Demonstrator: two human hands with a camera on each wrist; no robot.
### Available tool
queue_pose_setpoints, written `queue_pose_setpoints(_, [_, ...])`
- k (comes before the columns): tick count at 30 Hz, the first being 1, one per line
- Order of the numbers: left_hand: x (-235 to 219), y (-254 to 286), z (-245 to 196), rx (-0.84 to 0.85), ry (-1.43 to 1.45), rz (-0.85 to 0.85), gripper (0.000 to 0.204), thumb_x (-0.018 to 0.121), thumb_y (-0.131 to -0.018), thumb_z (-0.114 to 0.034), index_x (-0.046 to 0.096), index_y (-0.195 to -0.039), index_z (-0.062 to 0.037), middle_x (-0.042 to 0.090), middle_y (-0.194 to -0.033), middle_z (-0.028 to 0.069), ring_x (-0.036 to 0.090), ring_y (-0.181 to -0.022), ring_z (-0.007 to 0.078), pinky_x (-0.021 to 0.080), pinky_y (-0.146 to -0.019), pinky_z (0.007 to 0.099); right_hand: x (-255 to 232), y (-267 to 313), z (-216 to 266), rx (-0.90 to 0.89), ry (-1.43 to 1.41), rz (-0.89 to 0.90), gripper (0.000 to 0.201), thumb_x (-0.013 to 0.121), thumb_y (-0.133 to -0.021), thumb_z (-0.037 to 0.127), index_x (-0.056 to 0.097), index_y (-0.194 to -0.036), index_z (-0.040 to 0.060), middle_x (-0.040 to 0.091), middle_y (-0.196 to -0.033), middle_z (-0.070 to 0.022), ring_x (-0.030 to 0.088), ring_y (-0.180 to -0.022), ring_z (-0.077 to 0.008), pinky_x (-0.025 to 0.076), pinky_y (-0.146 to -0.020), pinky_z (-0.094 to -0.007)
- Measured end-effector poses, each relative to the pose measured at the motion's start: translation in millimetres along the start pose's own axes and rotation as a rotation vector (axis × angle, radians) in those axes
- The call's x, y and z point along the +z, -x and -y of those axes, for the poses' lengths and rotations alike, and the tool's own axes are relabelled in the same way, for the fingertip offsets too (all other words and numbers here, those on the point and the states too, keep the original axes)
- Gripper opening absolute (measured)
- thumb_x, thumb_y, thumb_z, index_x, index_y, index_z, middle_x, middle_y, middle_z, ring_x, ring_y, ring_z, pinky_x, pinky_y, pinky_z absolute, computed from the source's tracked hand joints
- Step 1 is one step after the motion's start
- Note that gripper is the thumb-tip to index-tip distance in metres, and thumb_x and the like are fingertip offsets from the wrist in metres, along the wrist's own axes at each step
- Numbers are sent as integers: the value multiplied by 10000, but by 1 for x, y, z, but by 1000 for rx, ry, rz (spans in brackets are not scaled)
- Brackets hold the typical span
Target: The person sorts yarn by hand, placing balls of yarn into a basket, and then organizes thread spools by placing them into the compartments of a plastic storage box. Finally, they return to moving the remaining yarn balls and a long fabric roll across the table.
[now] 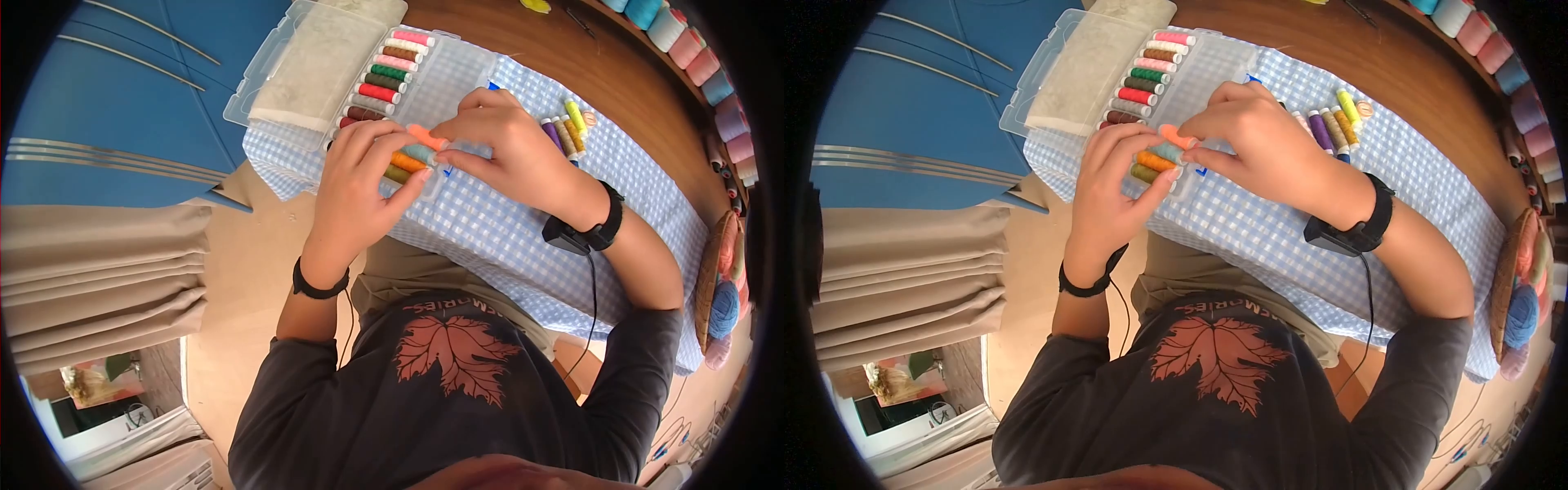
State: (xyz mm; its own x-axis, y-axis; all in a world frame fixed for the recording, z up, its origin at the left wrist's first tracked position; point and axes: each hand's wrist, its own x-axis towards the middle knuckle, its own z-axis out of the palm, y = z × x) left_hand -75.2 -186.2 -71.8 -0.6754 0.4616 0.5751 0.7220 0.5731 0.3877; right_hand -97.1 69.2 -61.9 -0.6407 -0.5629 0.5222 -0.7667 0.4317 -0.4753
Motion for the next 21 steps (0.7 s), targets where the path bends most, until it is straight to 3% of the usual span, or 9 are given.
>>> queue_pose_setpoints(5, [3, 2, -1, -8, 17, -11, 391, 856, -879, -135, 727, -1242, -62, 688, -1280, 110, 640, -1175, 357, 512, -1024, 471, 7, 1, 0, 73, 47, -58, 175, 843, -899, 130, 811, -1057, 62, 794, -984, -63, 670, -1035, -278, 494, -945, -420])
queue_pose_setpoints(14, [7, 4, -2, 67, -79, 86, 375, 776, -954, -151, 765, -1312, -43, 711, -1427, 90, 625, -1320, 342, 465, -1123, 463, -5, -2, -4, -60, 105, -88, 110, 795, -919, 76, 808, -1024, 48, 798, -1013, -74, 655, -1083, -314, 508, -986, -453])
queue_pose_setpoints(17, [8, 4, -4, 57, -101, 90, 341, 769, -955, -162, 783, -1275, -43, 729, -1403, 76, 621, -1333, 337, 458, -1131, 459, -30, -10, -9, -39, 113, -108, 103, 760, -927, 49, 804, -1018, 33, 800, -1009, -130, 713, -1009, -340, 566, -907, -450])
queue_pose_setpoints(19, [8, 3, -5, 50, -98, 90, 329, 771, -953, -162, 790, -1258, -43, 737, -1385, 71, 621, -1328, 337, 459, -1128, 458, -50, -9, -16, 129, 149, -30, 107, 736, -920, 20, 799, -1005, 6, 791, -994, -194, 758, -929, -363, 600, -824, -445])
queue_pose_setpoints(21, [9, 3, -6, 73, -144, 75, 311, 792, -948, -193, 789, -1236, -75, 716, -1376, 53, 614, -1308, 328, 461, -1089, 470, -72, -4, -26, 135, 220, 50, 121, 748, -916, 12, 780, -1030, -11, 787, -979, -173, 762, -840, -346, 602, -771, -456])
